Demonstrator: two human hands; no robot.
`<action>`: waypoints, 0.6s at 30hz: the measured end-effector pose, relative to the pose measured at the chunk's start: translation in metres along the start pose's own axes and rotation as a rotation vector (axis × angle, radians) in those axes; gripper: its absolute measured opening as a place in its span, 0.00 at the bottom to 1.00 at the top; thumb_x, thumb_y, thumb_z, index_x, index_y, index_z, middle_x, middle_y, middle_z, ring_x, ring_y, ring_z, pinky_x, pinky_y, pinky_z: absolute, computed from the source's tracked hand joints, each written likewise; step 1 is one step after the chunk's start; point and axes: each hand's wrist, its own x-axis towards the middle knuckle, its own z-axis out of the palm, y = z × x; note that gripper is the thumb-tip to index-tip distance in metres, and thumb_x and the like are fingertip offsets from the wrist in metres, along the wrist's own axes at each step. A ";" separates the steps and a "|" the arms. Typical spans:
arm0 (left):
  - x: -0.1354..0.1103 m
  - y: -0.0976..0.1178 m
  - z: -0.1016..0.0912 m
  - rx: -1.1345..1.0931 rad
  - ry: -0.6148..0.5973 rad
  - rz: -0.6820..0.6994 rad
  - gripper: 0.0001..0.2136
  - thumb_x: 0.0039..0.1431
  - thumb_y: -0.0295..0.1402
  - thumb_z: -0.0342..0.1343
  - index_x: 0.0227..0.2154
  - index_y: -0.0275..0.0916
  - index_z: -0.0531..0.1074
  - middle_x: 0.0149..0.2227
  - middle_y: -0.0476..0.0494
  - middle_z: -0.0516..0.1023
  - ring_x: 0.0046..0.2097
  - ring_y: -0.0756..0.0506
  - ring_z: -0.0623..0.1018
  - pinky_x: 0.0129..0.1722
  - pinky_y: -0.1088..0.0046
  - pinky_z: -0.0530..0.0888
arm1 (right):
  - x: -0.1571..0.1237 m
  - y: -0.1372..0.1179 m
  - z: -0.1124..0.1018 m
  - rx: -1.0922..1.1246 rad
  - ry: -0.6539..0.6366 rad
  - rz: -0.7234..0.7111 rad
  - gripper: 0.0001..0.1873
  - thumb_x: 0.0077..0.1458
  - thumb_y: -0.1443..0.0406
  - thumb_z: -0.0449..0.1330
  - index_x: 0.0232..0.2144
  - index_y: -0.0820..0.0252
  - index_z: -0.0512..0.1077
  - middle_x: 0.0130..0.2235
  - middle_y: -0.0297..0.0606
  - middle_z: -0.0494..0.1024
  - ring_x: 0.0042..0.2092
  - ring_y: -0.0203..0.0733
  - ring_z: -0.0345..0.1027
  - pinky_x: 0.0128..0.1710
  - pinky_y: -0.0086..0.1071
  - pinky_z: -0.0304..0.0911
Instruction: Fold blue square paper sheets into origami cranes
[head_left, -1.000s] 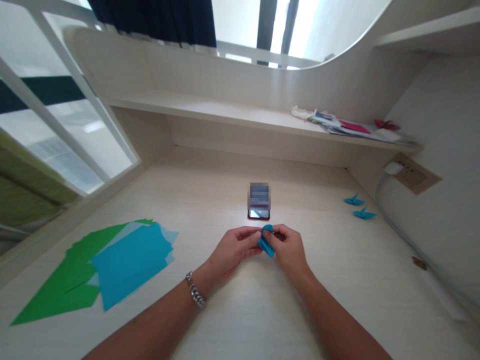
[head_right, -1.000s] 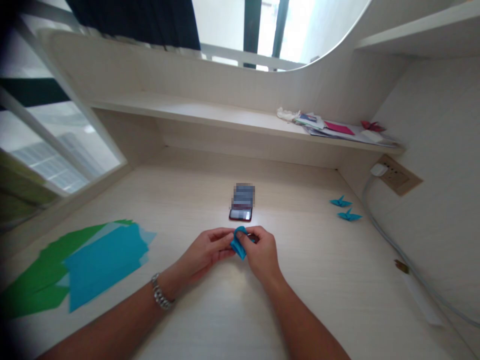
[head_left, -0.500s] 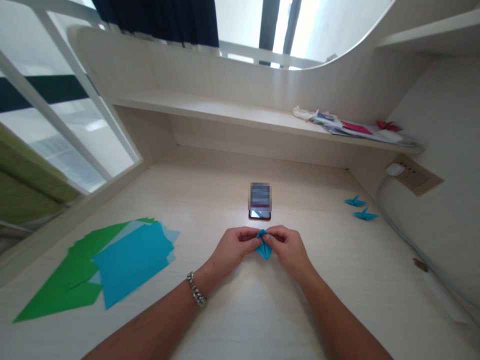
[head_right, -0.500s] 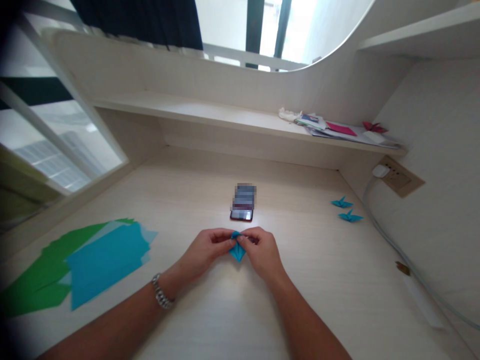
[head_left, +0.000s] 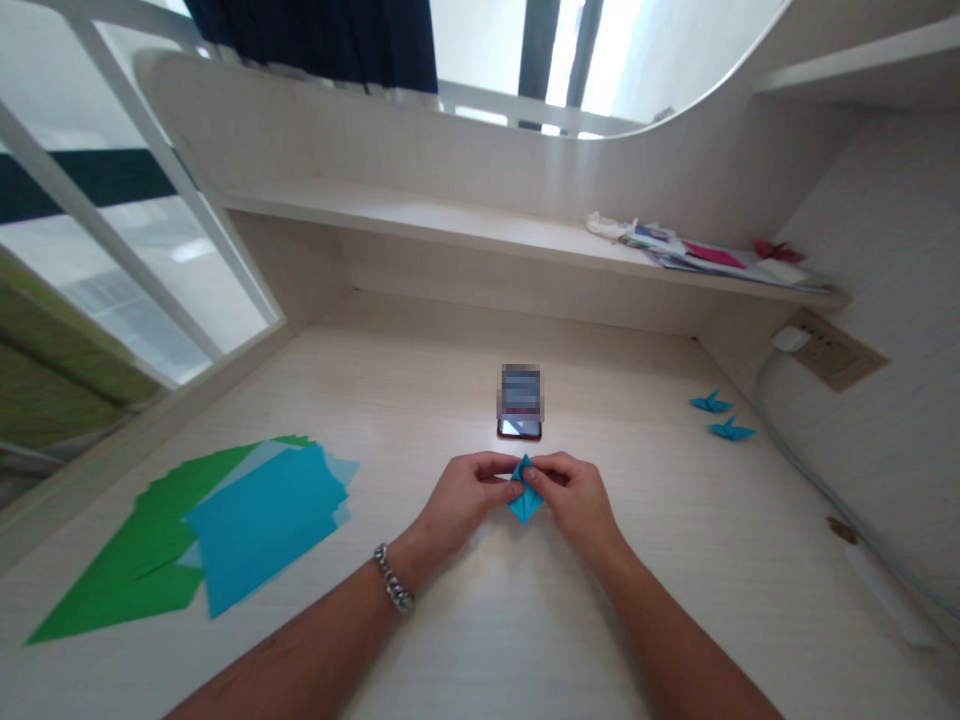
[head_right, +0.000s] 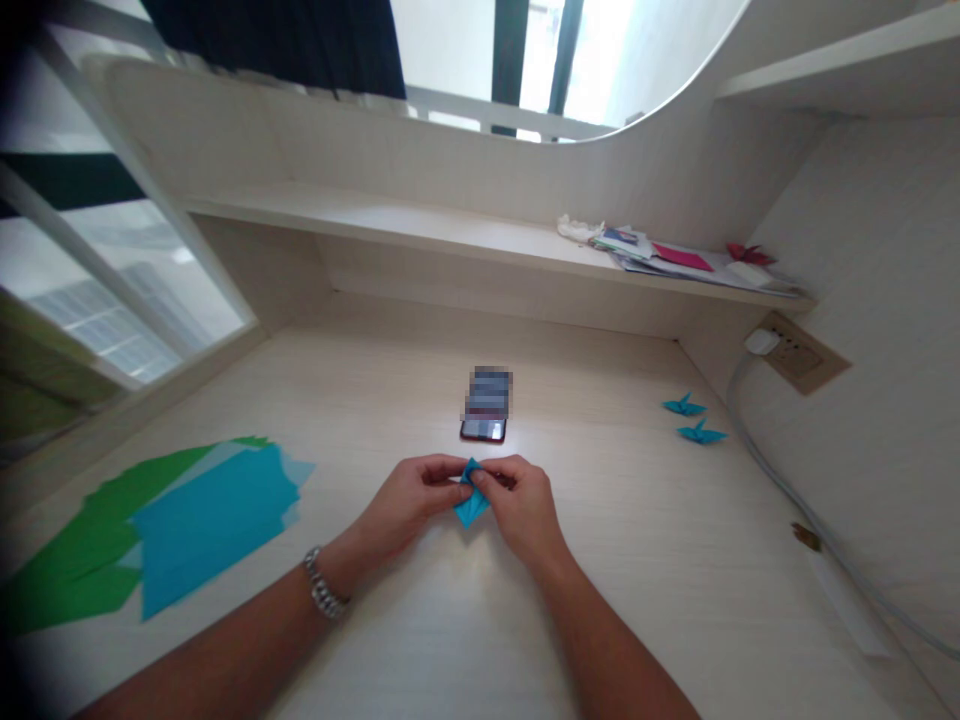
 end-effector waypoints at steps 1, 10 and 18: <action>0.000 0.000 -0.001 -0.021 -0.005 -0.012 0.16 0.43 0.27 0.65 0.38 0.35 0.78 0.36 0.39 0.81 0.37 0.42 0.78 0.41 0.65 0.73 | 0.000 -0.001 0.000 0.015 -0.015 -0.002 0.09 0.46 0.62 0.63 0.32 0.58 0.79 0.33 0.39 0.80 0.35 0.44 0.72 0.35 0.35 0.66; -0.001 0.003 -0.001 -0.028 -0.058 -0.064 0.15 0.42 0.27 0.66 0.37 0.34 0.78 0.35 0.38 0.81 0.39 0.41 0.78 0.43 0.64 0.72 | -0.003 -0.010 0.001 -0.037 -0.078 0.032 0.10 0.42 0.62 0.66 0.30 0.60 0.78 0.29 0.37 0.79 0.31 0.41 0.70 0.30 0.31 0.64; -0.003 0.005 0.003 -0.205 -0.087 -0.126 0.12 0.50 0.34 0.62 0.36 0.34 0.79 0.35 0.38 0.80 0.36 0.44 0.77 0.41 0.65 0.72 | 0.001 -0.004 0.000 0.127 -0.066 0.071 0.09 0.44 0.61 0.65 0.29 0.61 0.78 0.28 0.37 0.79 0.30 0.41 0.70 0.31 0.32 0.65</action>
